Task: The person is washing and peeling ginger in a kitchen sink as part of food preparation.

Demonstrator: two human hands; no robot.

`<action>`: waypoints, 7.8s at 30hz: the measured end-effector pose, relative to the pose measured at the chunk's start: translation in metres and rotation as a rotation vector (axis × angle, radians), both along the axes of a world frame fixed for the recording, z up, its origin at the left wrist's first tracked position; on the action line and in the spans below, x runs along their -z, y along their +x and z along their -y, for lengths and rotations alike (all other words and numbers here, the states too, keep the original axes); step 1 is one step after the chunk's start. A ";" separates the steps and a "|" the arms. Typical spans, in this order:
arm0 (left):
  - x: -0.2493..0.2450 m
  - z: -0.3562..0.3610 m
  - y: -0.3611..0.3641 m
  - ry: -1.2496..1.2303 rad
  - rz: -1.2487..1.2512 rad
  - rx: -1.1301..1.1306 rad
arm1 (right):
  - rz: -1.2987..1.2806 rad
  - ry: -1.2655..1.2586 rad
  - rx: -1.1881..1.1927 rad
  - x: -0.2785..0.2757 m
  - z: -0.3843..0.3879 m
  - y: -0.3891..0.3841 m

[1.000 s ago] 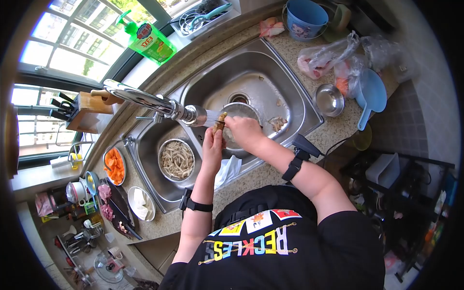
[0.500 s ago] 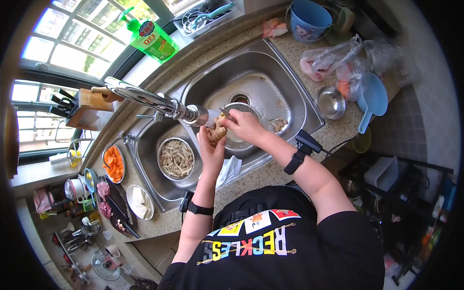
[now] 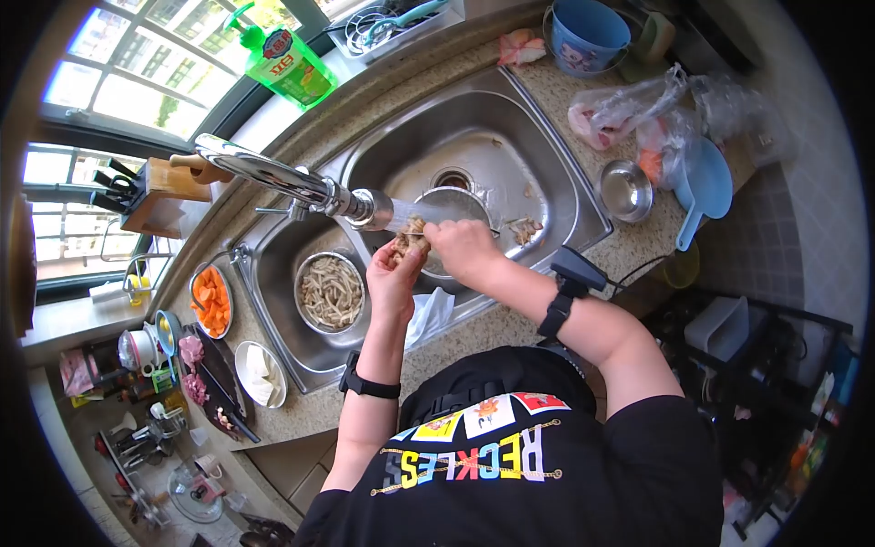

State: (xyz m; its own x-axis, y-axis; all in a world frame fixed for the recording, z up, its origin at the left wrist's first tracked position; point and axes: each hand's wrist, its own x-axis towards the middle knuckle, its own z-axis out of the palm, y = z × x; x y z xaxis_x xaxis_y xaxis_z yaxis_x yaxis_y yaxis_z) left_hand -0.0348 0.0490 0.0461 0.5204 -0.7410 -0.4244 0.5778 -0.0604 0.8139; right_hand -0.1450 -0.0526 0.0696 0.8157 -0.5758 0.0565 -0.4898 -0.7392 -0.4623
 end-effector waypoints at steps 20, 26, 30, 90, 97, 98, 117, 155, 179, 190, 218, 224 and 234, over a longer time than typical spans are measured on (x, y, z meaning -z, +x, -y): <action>0.015 -0.006 0.000 0.103 -0.017 0.040 | -0.159 0.109 0.002 -0.002 0.001 -0.006; 0.000 -0.012 -0.007 0.074 -0.063 0.004 | -0.327 0.134 0.097 0.033 0.030 -0.010; 0.006 -0.010 -0.001 0.120 -0.048 0.031 | -0.108 0.204 0.189 0.007 0.010 -0.012; -0.017 -0.015 0.005 0.040 -0.116 0.081 | -0.162 0.280 0.302 0.037 0.030 -0.024; -0.020 -0.005 0.003 0.022 -0.094 0.221 | 0.224 1.490 0.126 0.008 0.024 0.001; -0.022 -0.006 0.004 0.044 -0.069 0.269 | 0.220 1.492 0.118 0.004 0.022 0.002; -0.011 0.009 0.037 0.264 -0.196 0.292 | 0.306 0.479 -0.032 0.013 0.024 0.041; 0.033 0.006 0.043 -0.207 -0.692 -0.259 | 0.541 1.482 0.333 0.036 0.022 0.049; 0.013 0.045 0.023 0.089 -0.119 0.133 | 0.519 1.432 0.551 0.026 0.024 0.025; 0.056 0.064 0.026 0.084 -0.319 0.055 | 1.106 1.181 1.027 0.051 0.138 0.015; 0.017 0.036 0.014 0.046 -0.068 0.130 | 1.026 1.292 0.896 0.042 0.125 0.022; 0.002 0.000 0.027 -0.105 -0.140 0.099 | 0.365 1.174 0.202 0.024 0.030 0.016; -0.015 -0.016 0.021 -0.042 -0.135 0.109 | 0.338 0.469 -0.031 -0.009 -0.004 -0.001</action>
